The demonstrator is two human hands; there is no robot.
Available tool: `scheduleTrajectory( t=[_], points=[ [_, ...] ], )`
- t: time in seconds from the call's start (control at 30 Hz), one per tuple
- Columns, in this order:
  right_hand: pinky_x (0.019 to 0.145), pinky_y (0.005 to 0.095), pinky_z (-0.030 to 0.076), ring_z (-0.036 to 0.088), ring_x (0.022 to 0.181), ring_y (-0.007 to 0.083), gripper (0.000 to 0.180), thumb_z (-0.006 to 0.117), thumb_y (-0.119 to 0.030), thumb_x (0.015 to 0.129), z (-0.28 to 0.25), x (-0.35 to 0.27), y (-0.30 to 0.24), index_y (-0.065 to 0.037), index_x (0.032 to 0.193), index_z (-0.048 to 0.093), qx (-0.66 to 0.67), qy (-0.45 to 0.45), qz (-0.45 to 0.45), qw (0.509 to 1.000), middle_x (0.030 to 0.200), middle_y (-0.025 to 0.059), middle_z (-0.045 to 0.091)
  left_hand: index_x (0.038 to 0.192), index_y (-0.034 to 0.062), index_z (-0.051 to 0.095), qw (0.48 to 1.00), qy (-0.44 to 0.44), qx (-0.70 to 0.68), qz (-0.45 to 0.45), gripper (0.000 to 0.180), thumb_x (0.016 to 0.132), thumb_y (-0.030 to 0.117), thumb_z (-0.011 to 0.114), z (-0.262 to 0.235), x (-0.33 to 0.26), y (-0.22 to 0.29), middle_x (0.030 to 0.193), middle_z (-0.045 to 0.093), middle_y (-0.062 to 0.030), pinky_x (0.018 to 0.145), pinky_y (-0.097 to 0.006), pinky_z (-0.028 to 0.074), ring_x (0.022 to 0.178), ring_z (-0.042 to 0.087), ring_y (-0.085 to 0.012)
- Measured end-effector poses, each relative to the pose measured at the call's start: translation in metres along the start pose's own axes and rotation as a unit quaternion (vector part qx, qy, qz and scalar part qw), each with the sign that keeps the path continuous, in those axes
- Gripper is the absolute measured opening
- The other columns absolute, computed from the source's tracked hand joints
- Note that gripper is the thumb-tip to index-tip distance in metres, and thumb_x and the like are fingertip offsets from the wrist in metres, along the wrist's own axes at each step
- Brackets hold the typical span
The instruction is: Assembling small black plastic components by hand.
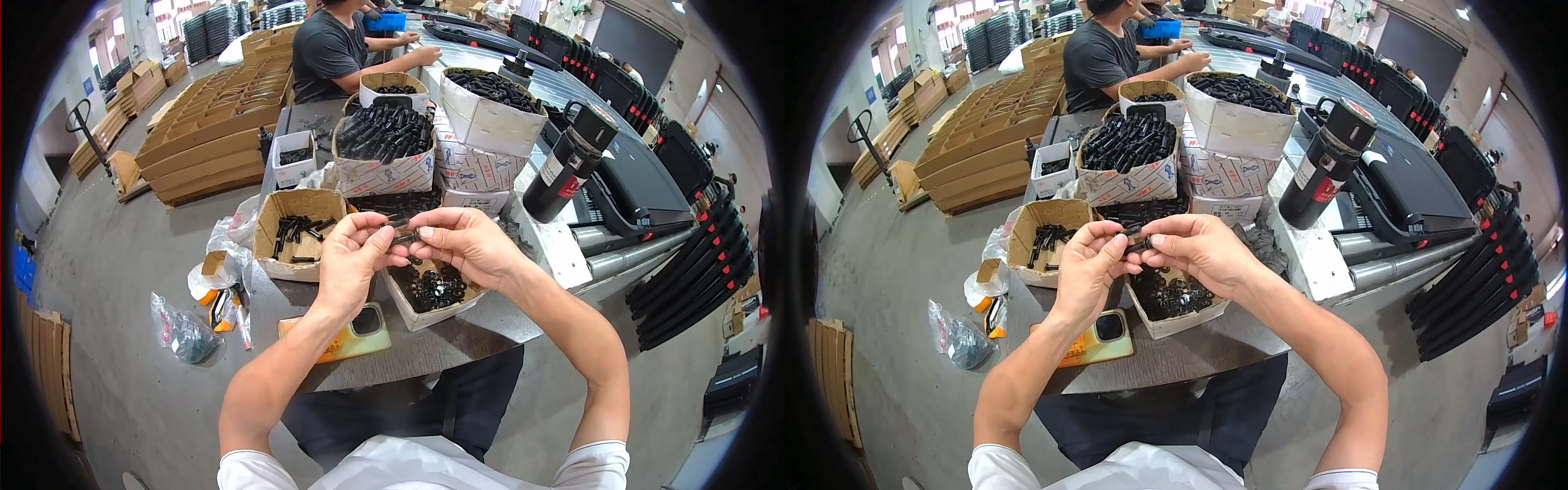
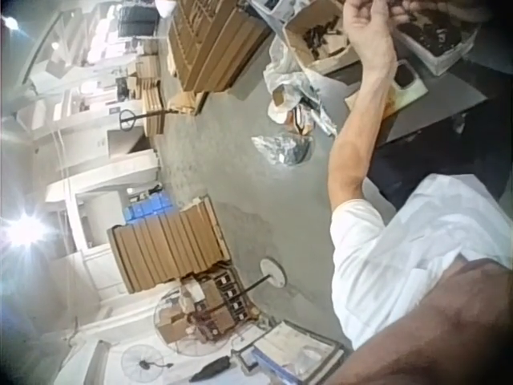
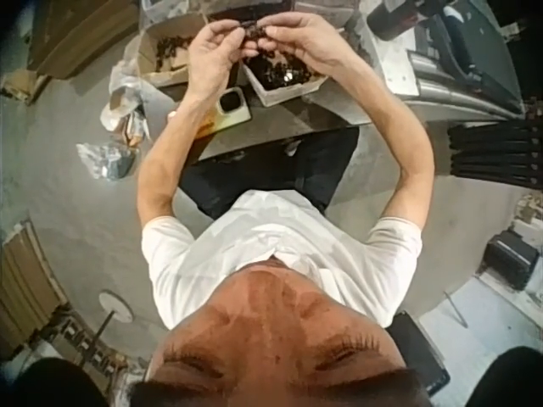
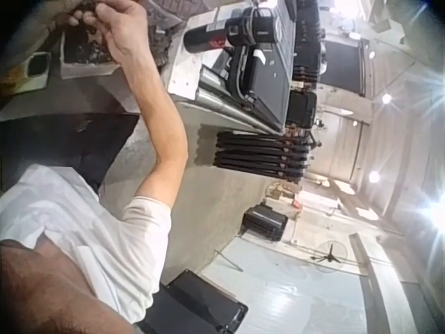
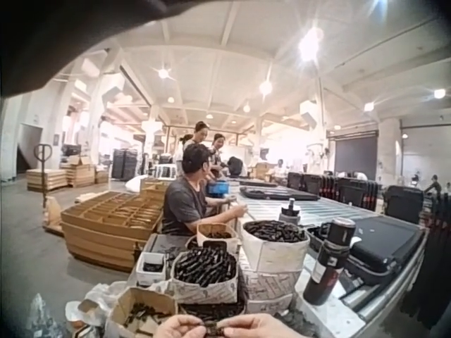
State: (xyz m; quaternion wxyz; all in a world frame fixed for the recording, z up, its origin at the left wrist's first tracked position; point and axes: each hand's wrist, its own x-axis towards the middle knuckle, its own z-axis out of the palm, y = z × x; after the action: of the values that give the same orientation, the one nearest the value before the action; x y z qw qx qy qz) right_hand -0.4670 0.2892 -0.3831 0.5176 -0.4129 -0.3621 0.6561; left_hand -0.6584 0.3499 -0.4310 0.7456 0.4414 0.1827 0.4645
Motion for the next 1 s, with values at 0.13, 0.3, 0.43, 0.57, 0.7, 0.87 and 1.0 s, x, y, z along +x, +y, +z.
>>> scheduleTrajectory(
  t=[0.13,0.3,0.43,0.57,0.7,0.87,1.0],
  points=[
    [0.085,0.0261,0.058,0.07,0.092,0.0186,0.02,0.061,-0.001,0.094,0.001,0.0,0.002,0.004,0.112,0.064,0.012,-0.007,-0.007,1.0,0.104,0.0139,0.069,0.11,0.0011,0.054,1.0,0.004,0.003,0.014,0.016,0.096,0.007,0.061,-0.001,-0.001,-0.002,0.096,0.066,-0.0104,0.069,-0.03,0.06,0.079,0.069,-0.0177],
    [0.086,0.0263,0.059,0.07,0.093,0.019,0.018,0.061,-0.001,0.094,0.0,-0.001,0.004,0.005,0.111,0.064,0.036,-0.008,-0.022,0.999,0.101,0.0131,0.068,0.11,0.0013,0.054,0.999,0.008,-0.047,-0.008,0.017,0.096,0.008,0.062,-0.004,0.0,-0.002,0.096,0.066,-0.0101,0.07,-0.03,0.06,0.08,0.069,-0.0177],
    [0.085,0.0269,0.059,0.07,0.092,0.0188,0.019,0.062,0.0,0.093,0.002,-0.001,0.003,0.005,0.111,0.064,0.025,0.005,-0.022,0.999,0.1,0.0121,0.068,0.11,0.0016,0.054,0.998,0.01,-0.054,-0.02,0.018,0.096,0.009,0.062,-0.003,-0.001,-0.002,0.096,0.066,-0.0098,0.07,-0.03,0.06,0.079,0.069,-0.0176],
    [0.083,0.0266,0.058,0.069,0.09,0.0174,0.019,0.063,-0.002,0.093,0.0,0.002,0.0,0.004,0.111,0.064,0.005,0.017,-0.038,0.999,0.099,0.0107,0.068,0.11,0.0015,0.054,0.999,0.01,-0.048,-0.023,0.018,0.096,0.009,0.063,-0.003,-0.001,-0.001,0.095,0.066,-0.0096,0.069,-0.029,0.06,0.078,0.068,-0.0172],
    [0.08,0.0265,0.057,0.067,0.086,0.0155,0.02,0.064,-0.005,0.093,-0.002,0.006,0.001,0.003,0.112,0.064,-0.027,0.011,-0.07,0.997,0.097,0.0093,0.067,0.11,0.0012,0.055,0.999,-0.007,-0.021,-0.025,0.019,0.096,0.01,0.063,-0.002,-0.003,0.002,0.095,0.066,-0.0098,0.067,-0.028,0.059,0.076,0.068,-0.0165],
    [0.078,0.026,0.055,0.066,0.085,0.0149,0.021,0.064,-0.006,0.093,0.003,0.01,0.0,0.003,0.112,0.063,-0.039,0.003,-0.077,0.996,0.096,0.0092,0.067,0.109,0.0004,0.056,0.999,-0.013,-0.002,-0.043,0.018,0.096,0.011,0.063,-0.001,-0.004,0.003,0.094,0.066,-0.0102,0.065,-0.028,0.059,0.075,0.068,-0.0165],
    [0.075,0.0247,0.054,0.065,0.082,0.014,0.02,0.064,-0.007,0.094,0.006,0.012,-0.007,0.003,0.112,0.064,-0.082,-0.008,-0.071,0.994,0.094,0.0091,0.067,0.108,-0.0003,0.057,0.999,-0.025,-0.002,-0.043,0.018,0.095,0.011,0.064,-0.004,-0.004,0.004,0.091,0.067,-0.0108,0.064,-0.028,0.059,0.073,0.068,-0.017]
  ],
)
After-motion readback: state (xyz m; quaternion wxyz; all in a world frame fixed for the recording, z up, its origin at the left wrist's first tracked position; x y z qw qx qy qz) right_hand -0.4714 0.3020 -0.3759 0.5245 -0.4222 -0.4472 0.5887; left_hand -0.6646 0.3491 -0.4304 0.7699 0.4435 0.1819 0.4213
